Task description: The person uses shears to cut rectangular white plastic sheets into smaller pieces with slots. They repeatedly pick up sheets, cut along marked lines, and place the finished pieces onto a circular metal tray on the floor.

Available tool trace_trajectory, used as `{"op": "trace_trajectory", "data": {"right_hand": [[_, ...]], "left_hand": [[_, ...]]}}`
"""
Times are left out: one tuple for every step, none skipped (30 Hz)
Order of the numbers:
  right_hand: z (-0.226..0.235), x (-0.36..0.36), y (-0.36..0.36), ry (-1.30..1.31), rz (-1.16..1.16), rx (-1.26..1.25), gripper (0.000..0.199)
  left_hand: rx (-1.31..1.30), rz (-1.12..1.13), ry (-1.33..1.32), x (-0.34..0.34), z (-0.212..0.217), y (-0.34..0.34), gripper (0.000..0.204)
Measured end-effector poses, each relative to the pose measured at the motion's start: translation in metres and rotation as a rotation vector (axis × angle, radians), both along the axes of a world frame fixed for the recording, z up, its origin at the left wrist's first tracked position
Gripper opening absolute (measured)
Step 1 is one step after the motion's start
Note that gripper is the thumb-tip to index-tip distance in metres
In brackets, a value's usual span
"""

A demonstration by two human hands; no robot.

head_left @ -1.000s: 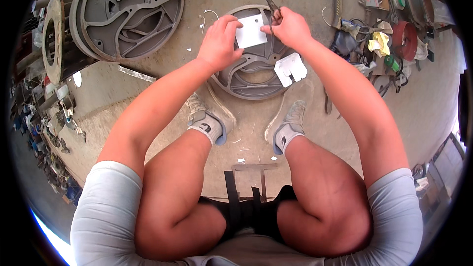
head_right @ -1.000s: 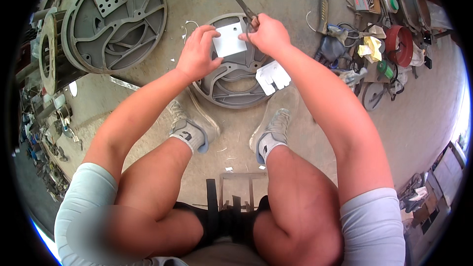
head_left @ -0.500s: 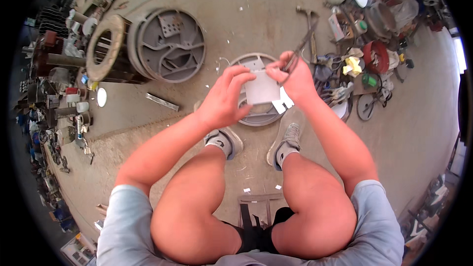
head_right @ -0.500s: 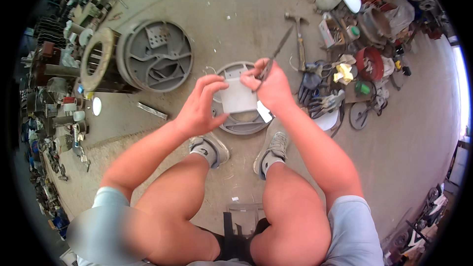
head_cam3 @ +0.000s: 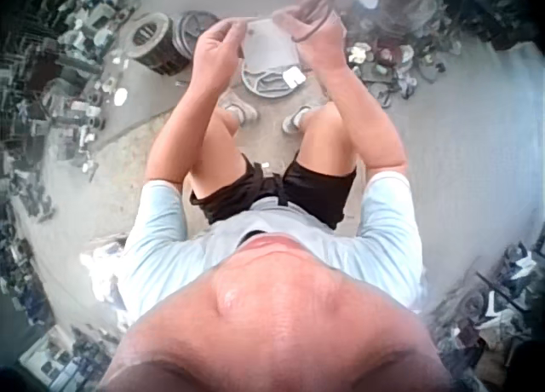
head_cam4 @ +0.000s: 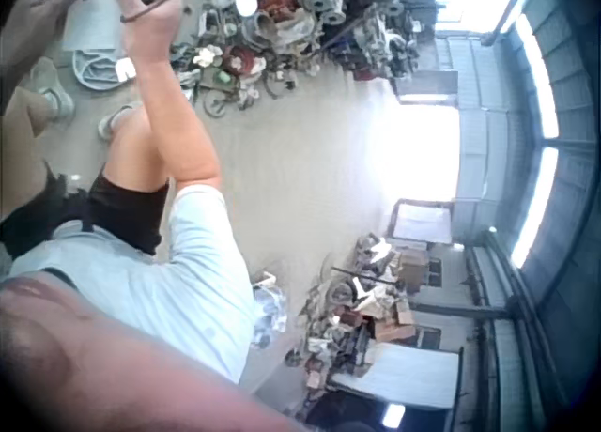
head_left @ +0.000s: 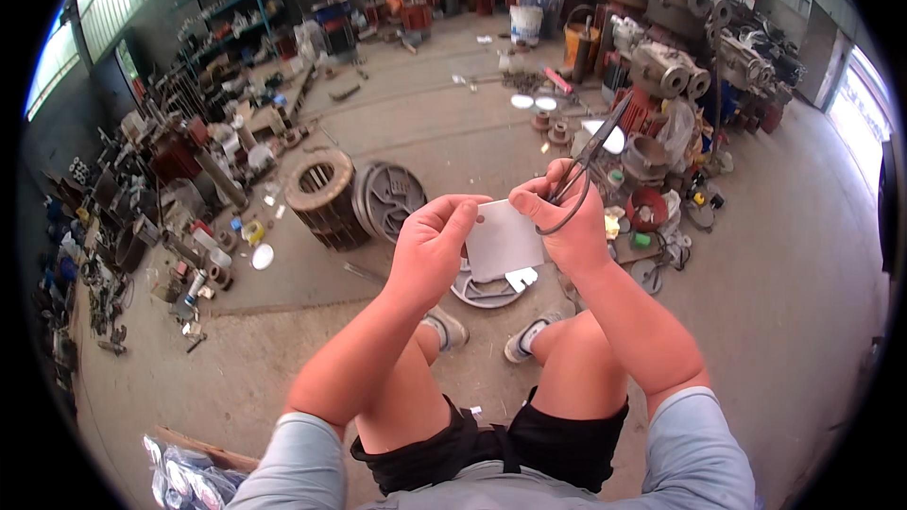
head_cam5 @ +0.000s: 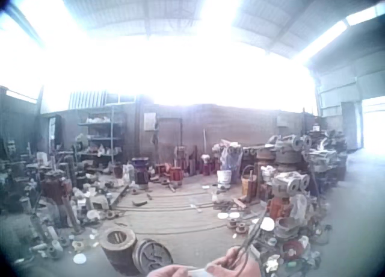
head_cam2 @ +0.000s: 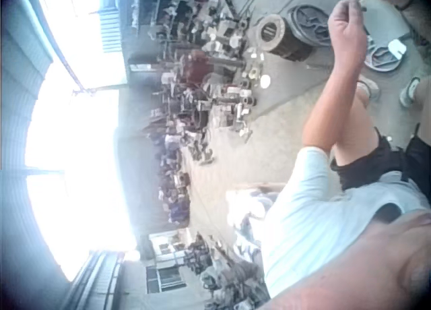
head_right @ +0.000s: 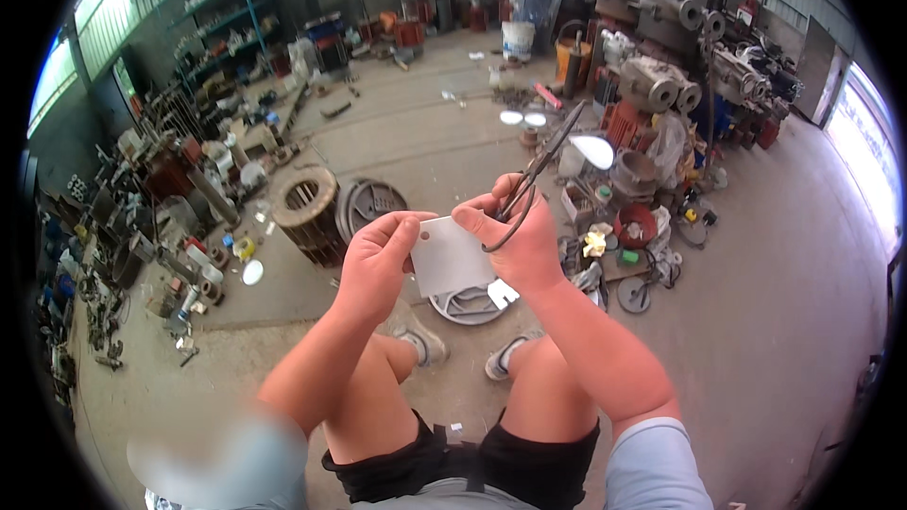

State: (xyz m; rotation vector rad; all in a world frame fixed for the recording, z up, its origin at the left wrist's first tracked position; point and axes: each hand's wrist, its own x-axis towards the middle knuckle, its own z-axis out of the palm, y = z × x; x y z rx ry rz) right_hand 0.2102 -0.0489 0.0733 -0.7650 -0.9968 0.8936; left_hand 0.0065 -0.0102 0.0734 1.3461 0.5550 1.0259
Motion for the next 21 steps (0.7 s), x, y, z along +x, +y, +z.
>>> {"op": "trace_trajectory", "data": {"right_hand": [[0.017, -0.009, -0.011, 0.022, 0.013, 0.038, 0.046], [0.031, -0.016, -0.02, 0.014, 0.013, 0.074, 0.045], [0.043, -0.021, -0.024, -0.013, -0.011, 0.12, 0.045], [0.047, -0.022, -0.029, -0.043, -0.043, 0.147, 0.046], [0.051, -0.023, -0.032, -0.061, -0.076, 0.136, 0.046], [0.056, -0.024, -0.033, -0.078, -0.108, 0.127, 0.046], [0.053, -0.025, -0.034, -0.099, -0.135, 0.097, 0.047], [0.05, -0.026, -0.031, -0.038, -0.09, 0.097, 0.047], [0.047, -0.027, -0.027, 0.023, -0.043, 0.1, 0.048], [0.031, -0.026, -0.021, 0.085, -0.002, 0.066, 0.049], [0.018, -0.028, -0.022, 0.07, 0.019, 0.026, 0.048], [0.011, -0.031, -0.024, 0.055, 0.042, -0.013, 0.047], [-0.004, -0.034, -0.023, 0.052, 0.07, -0.066, 0.046], [-0.015, -0.031, -0.025, 0.003, 0.078, -0.109, 0.046], [-0.024, -0.026, -0.023, -0.047, 0.09, -0.153, 0.045], [-0.034, -0.02, -0.024, -0.097, 0.097, -0.206, 0.044], [-0.035, -0.021, -0.022, -0.098, 0.104, -0.228, 0.04], [-0.039, -0.023, -0.025, -0.09, 0.092, -0.252, 0.04], [-0.037, -0.027, -0.021, -0.084, 0.083, -0.245, 0.039], [-0.037, -0.031, -0.018, -0.078, 0.072, -0.239, 0.038], [-0.041, -0.035, -0.016, -0.093, 0.058, -0.251, 0.037]], "left_hand": [[0.031, 0.013, -0.013, -0.004, 0.013, -0.008, 0.028], [0.052, 0.023, -0.025, -0.005, 0.022, -0.014, 0.028], [0.073, 0.019, -0.079, -0.005, 0.031, -0.019, 0.029], [0.081, 0.032, -0.074, -0.005, 0.034, -0.026, 0.029], [0.092, 0.046, -0.07, -0.005, 0.037, -0.032, 0.029], [0.104, 0.063, -0.066, -0.006, 0.041, -0.035, 0.029], [0.071, 0.087, -0.041, -0.009, 0.037, -0.04, 0.028], [0.086, 0.114, -0.066, -0.01, 0.031, -0.04, 0.028], [0.102, 0.144, -0.09, -0.011, 0.025, -0.036, 0.028], [0.084, 0.172, -0.11, -0.009, 0.005, -0.032, 0.027], [0.033, 0.197, -0.062, -0.015, 0.001, -0.036, 0.027], [0.039, 0.221, -0.05, -0.018, -0.009, -0.033, 0.027], [0.033, 0.249, -0.025, -0.022, -0.025, -0.028, 0.026], [0.027, 0.267, -0.003, -0.023, -0.036, -0.028, 0.026], [0.014, 0.266, 0.021, -0.026, -0.036, -0.029, 0.026], [-0.002, 0.214, 0.046, -0.027, -0.042, -0.029, 0.026], [-0.029, 0.18, 0.051, -0.03, -0.043, -0.03, 0.026], [-0.058, 0.146, 0.053, -0.032, -0.046, -0.032, 0.026], [-0.061, 0.14, 0.048, -0.034, -0.045, -0.03, 0.026], [-0.051, 0.137, 0.073, -0.035, -0.046, -0.027, 0.026], [-0.042, 0.133, 0.098, -0.036, -0.048, -0.024, 0.026]]}}
